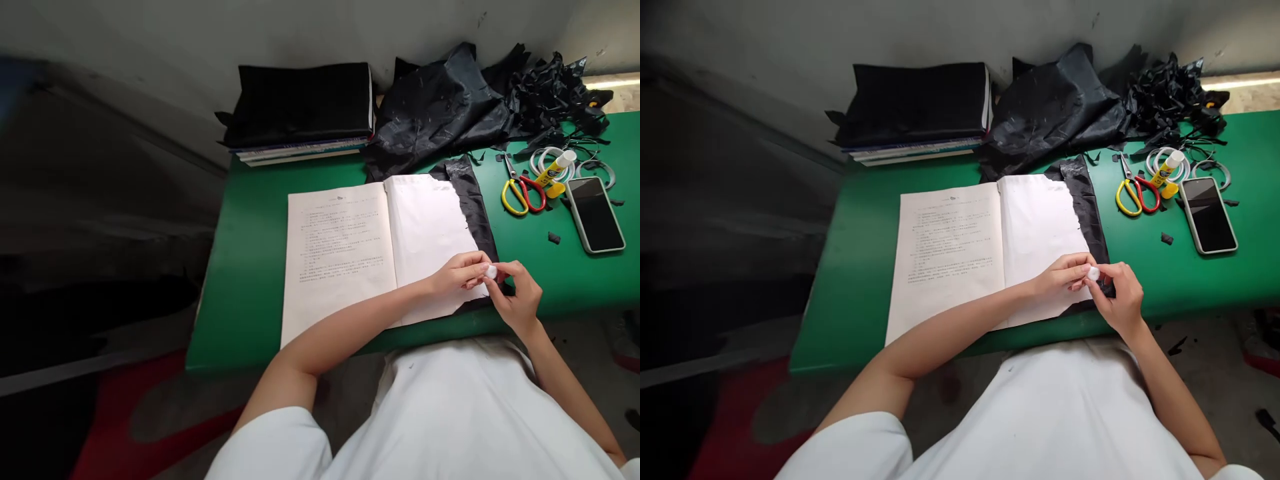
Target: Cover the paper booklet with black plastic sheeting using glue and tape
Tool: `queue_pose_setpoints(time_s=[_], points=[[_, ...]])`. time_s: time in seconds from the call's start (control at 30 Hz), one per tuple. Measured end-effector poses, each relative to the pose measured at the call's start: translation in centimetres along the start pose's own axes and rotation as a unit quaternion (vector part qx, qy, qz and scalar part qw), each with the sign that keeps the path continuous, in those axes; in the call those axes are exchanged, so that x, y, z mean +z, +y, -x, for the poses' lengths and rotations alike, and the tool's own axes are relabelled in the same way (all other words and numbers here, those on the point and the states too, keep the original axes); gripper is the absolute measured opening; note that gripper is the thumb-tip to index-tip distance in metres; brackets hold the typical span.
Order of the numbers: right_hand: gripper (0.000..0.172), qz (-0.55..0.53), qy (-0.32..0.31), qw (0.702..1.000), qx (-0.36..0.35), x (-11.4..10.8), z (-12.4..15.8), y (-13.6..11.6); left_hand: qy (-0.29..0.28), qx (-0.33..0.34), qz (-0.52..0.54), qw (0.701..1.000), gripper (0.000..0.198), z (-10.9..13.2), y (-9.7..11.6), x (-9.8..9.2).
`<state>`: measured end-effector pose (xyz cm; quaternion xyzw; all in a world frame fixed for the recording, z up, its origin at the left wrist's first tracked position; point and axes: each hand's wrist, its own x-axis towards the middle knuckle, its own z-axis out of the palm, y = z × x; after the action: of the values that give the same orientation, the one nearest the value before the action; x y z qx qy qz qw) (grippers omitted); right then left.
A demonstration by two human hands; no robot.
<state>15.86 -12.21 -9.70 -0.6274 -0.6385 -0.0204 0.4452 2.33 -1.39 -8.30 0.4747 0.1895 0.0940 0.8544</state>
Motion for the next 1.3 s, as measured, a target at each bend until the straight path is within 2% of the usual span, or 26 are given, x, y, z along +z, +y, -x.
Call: queue_pose_setpoints(time_s=[0.13, 0.2, 0.33, 0.4, 0.5, 0.57, 0.63, 0.73, 0.8, 0.87, 0.97, 1.03, 1.13, 1.2, 1.3], points=[[0.013, 0.073, 0.045, 0.996, 0.015, -0.8, -0.7, 2.1, 0.008, 0.013, -0.003, 1.0, 0.045, 0.0, -0.5, 0.1], [0.016, 0.133, 0.062, 0.988, 0.039, -1.5, -1.0, 4.4, 0.01, 0.027, -0.022, 0.999, 0.041, 0.0, -1.0, 0.2], [0.023, 0.213, 0.039, 0.972, 0.094, -2.3, -1.5, 9.3, 0.0, 0.047, -0.092, 0.995, 0.029, 0.0, -1.5, 0.4], [0.028, 0.24, 0.016, 0.965, 0.106, -2.2, -1.5, 11.1, -0.017, 0.042, -0.12, 0.992, 0.023, 0.1, -1.1, 0.6], [0.039, 0.262, 0.007, 0.956, 0.13, -1.9, -1.3, 12.4, -0.047, 0.025, -0.21, 0.976, 0.021, 0.6, 0.9, 0.5], [0.049, 0.266, 0.001, 0.954, 0.14, -1.9, -1.1, 12.3, -0.041, 0.028, -0.341, 0.939, 0.024, 1.3, 2.9, -0.3], [0.056, 0.269, 0.007, 0.952, 0.147, -2.0, -1.0, 11.5, 0.008, 0.049, -0.482, 0.875, 0.028, 2.1, 4.8, -2.1], [0.039, 0.269, 0.038, 0.956, 0.11, -1.9, -1.5, 9.2, 0.1, 0.028, -0.671, 0.734, 0.039, 3.0, 7.1, -6.1], [0.029, 0.268, 0.051, 0.96, 0.054, -1.2, -2.7, 7.4, 0.137, -0.031, -0.732, 0.667, 0.05, 3.0, 7.9, -9.1], [0.026, 0.249, 0.009, 0.968, 0.005, 0.2, -4.5, 5.9, 0.134, -0.083, -0.746, 0.648, 0.062, 2.6, 8.2, -11.4], [0.027, 0.205, -0.087, 0.975, -0.019, 3.0, -8.5, 4.4, 0.115, -0.076, -0.756, 0.639, 0.064, 1.6, 7.7, -13.0], [0.026, 0.181, -0.162, 0.97, 0.002, 5.1, -11.4, 3.8, 0.096, -0.068, -0.758, 0.642, 0.064, 0.9, 7.1, -13.2], [0.02, 0.206, -0.243, 0.944, 0.085, 8.1, -15.1, 3.6, 0.128, -0.043, -0.771, 0.623, 0.063, 0.4, 6.2, -13.0], [0.023, 0.223, -0.246, 0.937, 0.112, 10.0, -16.4, 3.9, 0.141, -0.022, -0.775, 0.616, 0.062, 0.5, 5.7, -13.0], [0.026, 0.246, -0.237, 0.931, 0.129, 12.0, -16.7, 4.5, 0.142, -0.005, -0.777, 0.613, 0.062, 0.9, 5.2, -13.2]])
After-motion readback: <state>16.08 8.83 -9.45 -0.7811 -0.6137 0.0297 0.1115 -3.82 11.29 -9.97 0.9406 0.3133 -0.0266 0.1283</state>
